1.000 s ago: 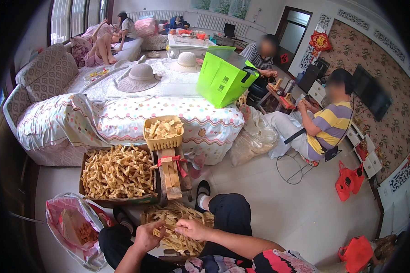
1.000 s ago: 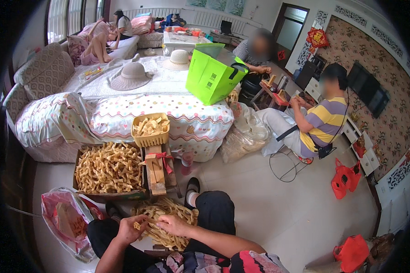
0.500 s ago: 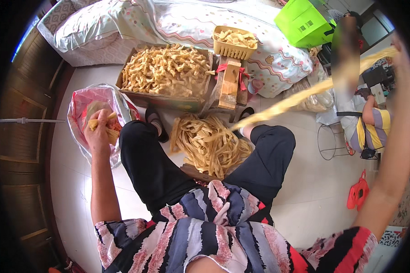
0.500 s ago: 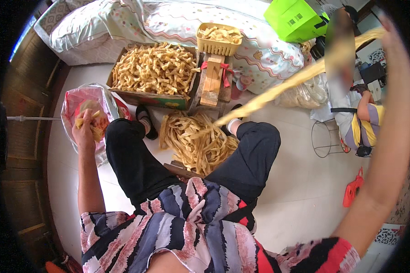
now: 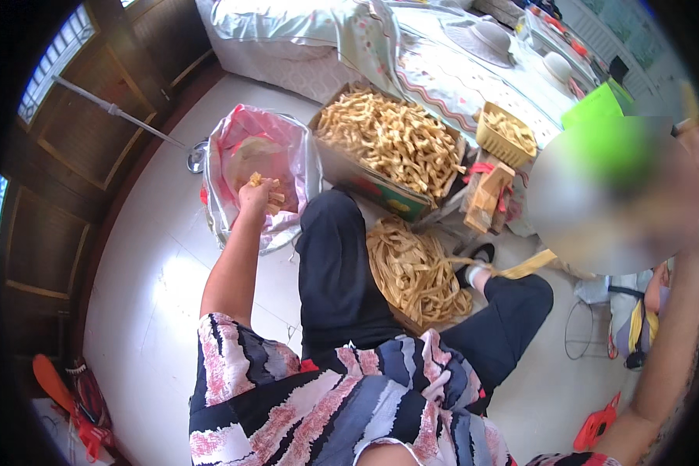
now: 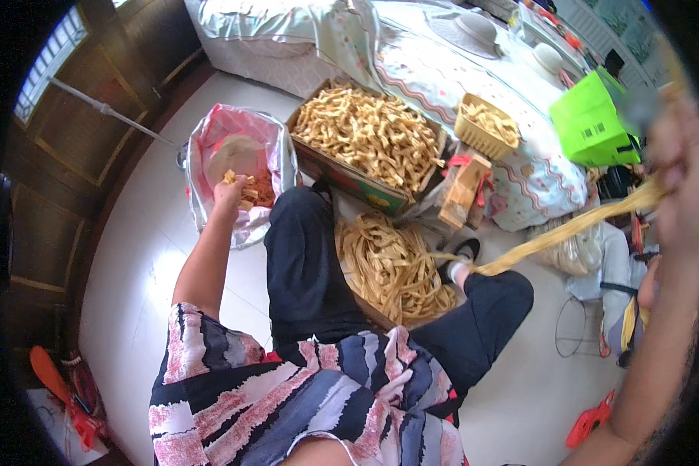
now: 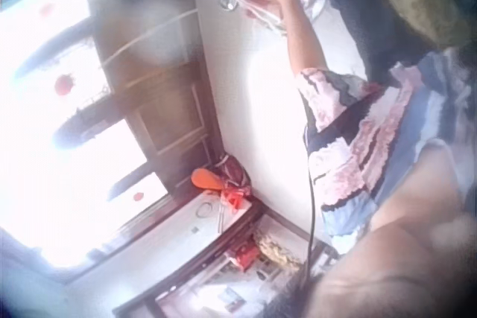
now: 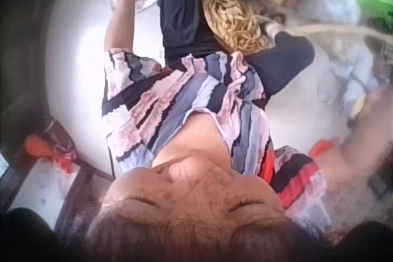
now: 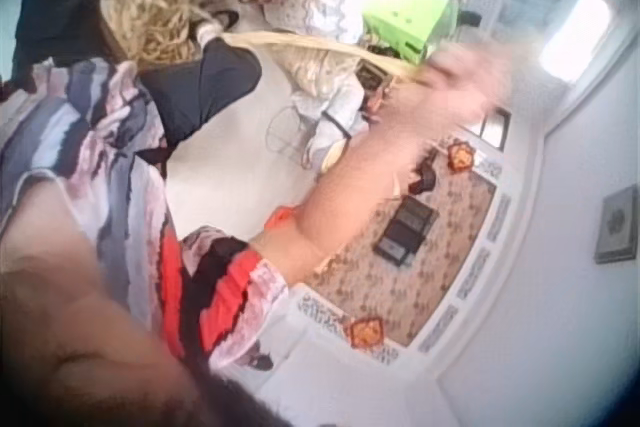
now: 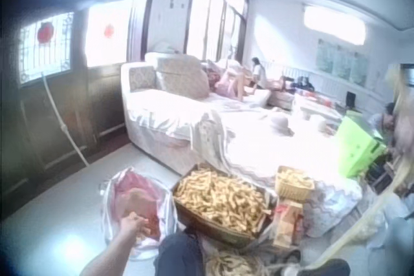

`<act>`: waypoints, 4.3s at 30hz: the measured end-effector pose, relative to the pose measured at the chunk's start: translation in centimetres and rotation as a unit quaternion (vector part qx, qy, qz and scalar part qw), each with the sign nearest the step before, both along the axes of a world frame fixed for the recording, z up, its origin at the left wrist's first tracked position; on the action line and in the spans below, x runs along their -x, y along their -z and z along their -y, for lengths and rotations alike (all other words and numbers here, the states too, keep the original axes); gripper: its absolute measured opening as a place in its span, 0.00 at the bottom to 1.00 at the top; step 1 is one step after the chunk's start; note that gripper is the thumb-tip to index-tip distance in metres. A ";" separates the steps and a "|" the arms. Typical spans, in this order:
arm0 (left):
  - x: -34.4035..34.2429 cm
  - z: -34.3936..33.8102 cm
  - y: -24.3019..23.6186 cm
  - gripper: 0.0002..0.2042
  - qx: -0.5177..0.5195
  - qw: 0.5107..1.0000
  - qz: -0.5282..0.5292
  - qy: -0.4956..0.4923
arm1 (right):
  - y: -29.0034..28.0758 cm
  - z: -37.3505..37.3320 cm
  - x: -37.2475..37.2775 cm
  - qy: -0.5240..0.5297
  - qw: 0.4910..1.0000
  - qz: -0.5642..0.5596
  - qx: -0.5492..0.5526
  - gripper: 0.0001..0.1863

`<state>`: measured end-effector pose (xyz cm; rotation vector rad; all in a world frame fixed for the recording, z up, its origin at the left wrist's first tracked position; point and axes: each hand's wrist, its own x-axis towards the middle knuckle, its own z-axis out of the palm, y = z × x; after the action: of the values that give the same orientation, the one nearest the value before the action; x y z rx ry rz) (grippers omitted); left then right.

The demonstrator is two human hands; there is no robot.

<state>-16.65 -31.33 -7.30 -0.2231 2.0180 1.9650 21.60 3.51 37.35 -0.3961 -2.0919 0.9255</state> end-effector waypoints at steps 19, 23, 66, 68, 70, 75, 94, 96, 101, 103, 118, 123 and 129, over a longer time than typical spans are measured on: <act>-16.0 -22.2 -14.7 0.13 -0.006 0.736 -0.010 0.677 | 29.0 3.3 6.0 -0.193 0.950 0.208 -0.131 0.10; -18.9 -25.3 -11.3 0.09 -0.049 0.705 0.099 0.701 | 29.3 -0.9 6.6 -0.240 0.956 0.077 -0.151 0.15; -16.8 -26.6 -12.0 0.05 -0.144 0.802 -0.199 0.545 | 35.5 -2.7 3.6 -0.262 0.699 0.189 0.637 0.29; -16.1 -26.6 -12.0 0.05 -0.202 0.846 -0.133 0.476 | 35.9 -2.8 3.4 -0.306 0.651 0.128 0.682 0.31; -16.0 -26.6 -11.4 0.05 -0.224 0.853 -0.128 0.454 | 35.7 -2.9 3.4 -0.313 0.615 0.105 0.716 0.30; -15.4 -26.8 -11.1 0.10 -0.145 0.858 -0.017 0.493 | 36.2 -3.3 3.6 -0.265 0.602 0.094 0.747 0.25; -17.6 -33.4 -3.6 0.07 -0.002 0.875 -0.152 0.460 | 38.2 -8.0 6.3 0.186 0.934 0.269 0.142 0.10; -17.7 -33.1 -3.5 0.09 0.092 0.874 -0.171 0.445 | 38.6 -8.0 6.3 0.204 0.929 0.288 0.112 0.10; -16.3 -30.8 -6.2 0.09 0.098 0.826 -0.328 0.448 | 38.2 -6.5 5.1 0.151 0.972 0.165 0.069 0.10; -17.7 -29.7 -7.8 0.11 0.003 0.822 -0.317 0.473 | 36.4 -5.2 5.7 0.062 0.989 0.127 -0.042 0.10; -18.4 -27.1 -12.4 0.13 -0.041 0.661 -0.363 0.656 | 34.9 -4.4 3.8 -0.188 0.894 0.116 0.390 0.06; -17.4 -27.8 -10.1 0.22 -0.012 0.604 -0.553 0.574 | 35.8 -2.1 4.8 -0.205 0.546 0.045 0.811 0.08; -18.1 -27.2 -11.1 0.17 0.072 0.700 -0.519 0.485 | 35.8 -2.6 4.9 -0.072 0.778 0.030 0.624 0.08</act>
<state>1.45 -4.13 3.84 1.9016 1.9925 1.1860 16.71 6.08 1.56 -0.9194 -1.2490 2.3521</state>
